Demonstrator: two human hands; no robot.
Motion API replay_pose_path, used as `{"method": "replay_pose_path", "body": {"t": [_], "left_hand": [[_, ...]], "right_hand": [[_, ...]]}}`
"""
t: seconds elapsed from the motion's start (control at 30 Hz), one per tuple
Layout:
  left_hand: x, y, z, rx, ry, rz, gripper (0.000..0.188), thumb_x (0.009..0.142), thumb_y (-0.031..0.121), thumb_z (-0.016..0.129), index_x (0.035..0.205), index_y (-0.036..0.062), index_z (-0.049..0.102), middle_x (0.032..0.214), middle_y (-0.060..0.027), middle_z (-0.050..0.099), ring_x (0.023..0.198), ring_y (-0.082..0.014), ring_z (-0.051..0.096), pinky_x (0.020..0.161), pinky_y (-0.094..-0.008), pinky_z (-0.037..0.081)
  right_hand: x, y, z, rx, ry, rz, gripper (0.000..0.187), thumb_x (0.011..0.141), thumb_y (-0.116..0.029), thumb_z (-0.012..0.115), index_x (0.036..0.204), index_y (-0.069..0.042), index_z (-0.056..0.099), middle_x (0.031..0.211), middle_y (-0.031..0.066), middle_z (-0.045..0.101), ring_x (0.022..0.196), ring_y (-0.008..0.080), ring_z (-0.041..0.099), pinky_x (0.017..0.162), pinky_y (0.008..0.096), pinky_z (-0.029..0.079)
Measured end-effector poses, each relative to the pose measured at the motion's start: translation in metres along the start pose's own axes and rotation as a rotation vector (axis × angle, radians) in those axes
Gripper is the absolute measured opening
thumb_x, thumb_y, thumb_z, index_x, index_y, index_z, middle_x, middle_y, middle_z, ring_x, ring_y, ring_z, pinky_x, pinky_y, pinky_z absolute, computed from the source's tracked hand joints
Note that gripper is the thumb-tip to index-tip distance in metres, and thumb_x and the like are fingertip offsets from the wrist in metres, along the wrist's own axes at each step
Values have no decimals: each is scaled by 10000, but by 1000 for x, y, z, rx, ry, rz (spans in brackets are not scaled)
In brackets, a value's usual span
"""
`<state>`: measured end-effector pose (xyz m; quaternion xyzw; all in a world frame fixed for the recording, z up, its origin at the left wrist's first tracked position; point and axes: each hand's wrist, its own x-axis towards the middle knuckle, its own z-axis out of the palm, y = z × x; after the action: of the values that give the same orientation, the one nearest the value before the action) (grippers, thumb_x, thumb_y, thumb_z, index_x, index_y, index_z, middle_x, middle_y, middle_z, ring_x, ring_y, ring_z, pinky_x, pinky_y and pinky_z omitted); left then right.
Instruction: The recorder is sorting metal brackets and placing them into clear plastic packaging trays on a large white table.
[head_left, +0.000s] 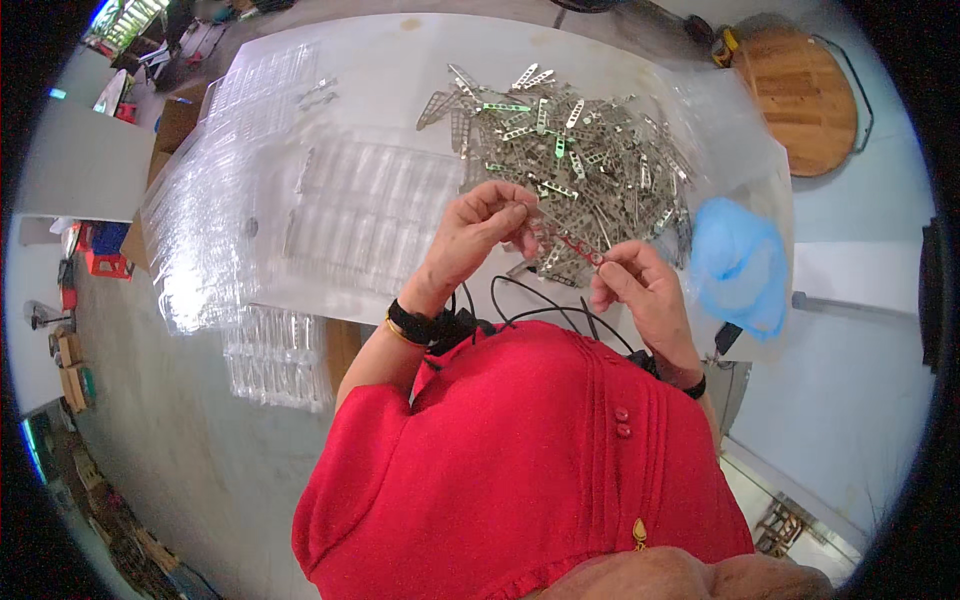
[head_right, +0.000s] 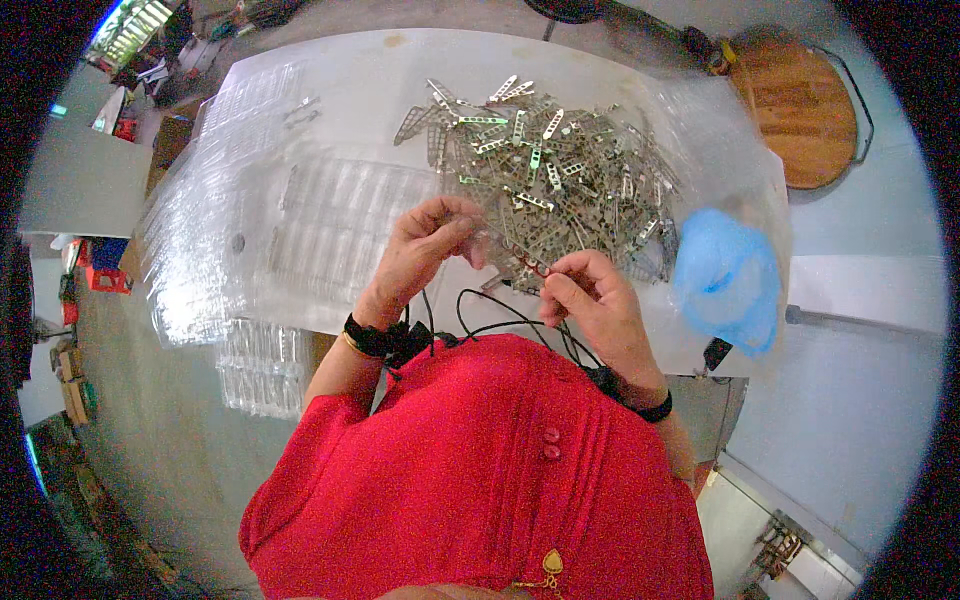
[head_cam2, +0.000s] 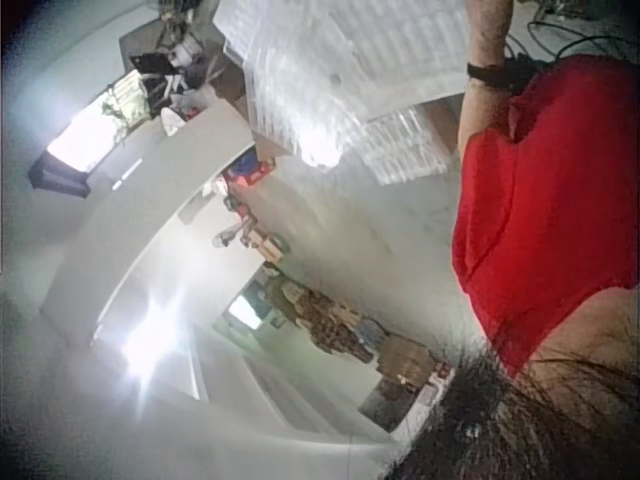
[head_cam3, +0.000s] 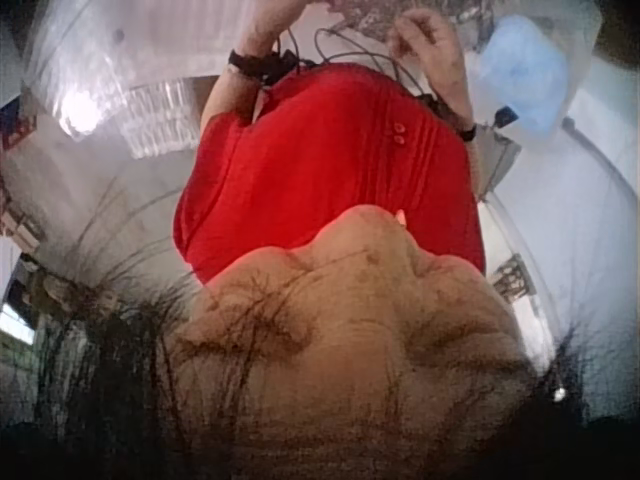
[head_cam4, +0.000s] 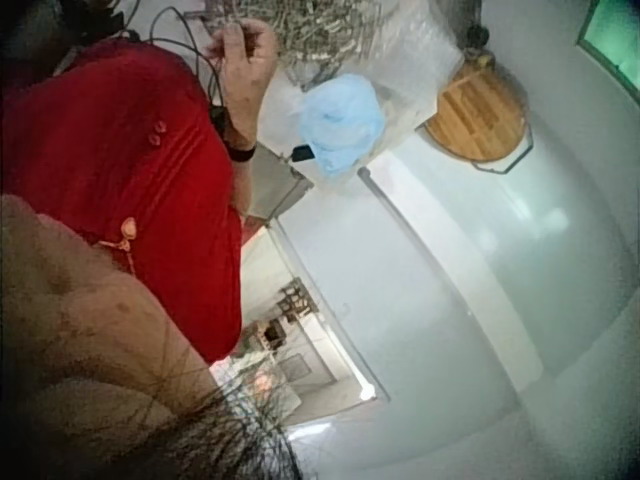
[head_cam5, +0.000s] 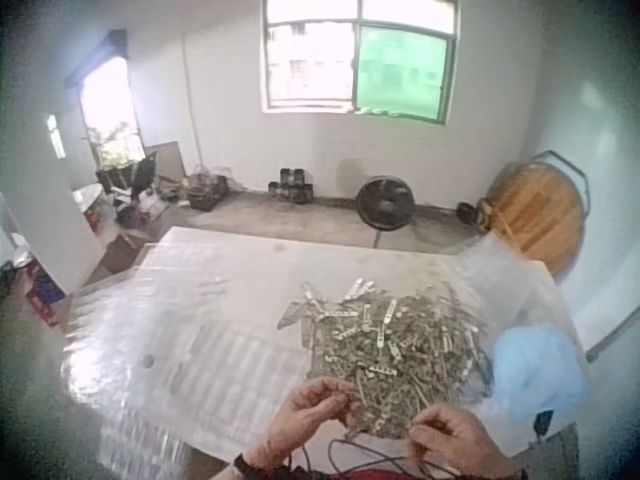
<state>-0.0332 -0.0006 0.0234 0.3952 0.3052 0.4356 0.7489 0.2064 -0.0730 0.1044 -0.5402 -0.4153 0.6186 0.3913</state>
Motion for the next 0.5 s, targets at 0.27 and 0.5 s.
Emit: {"method": "replay_pose_path", "body": {"t": [0.27, 0.5], "left_hand": [[3, 2, -2, -199, -59, -108, 410, 1002, 96, 553, 1369, -22, 414, 1134, -184, 677, 953, -232, 696, 856, -346, 581], [14, -12, -1, -299, -162, -202, 402, 986, 119, 571, 1355, -5, 473, 1249, -206, 631, 1097, -271, 659, 912, -389, 562]], "right_hand": [[2, 13, 27, -603, 149, -470, 111, 864, -41, 710, 967, -62, 676, 868, 58, 645, 751, 187, 639, 640, 315, 507], [8, 13, 34, -1040, 95, -621, 170, 830, -81, 730, 996, -98, 697, 901, 86, 611, 775, 280, 643, 664, 362, 516]]}}
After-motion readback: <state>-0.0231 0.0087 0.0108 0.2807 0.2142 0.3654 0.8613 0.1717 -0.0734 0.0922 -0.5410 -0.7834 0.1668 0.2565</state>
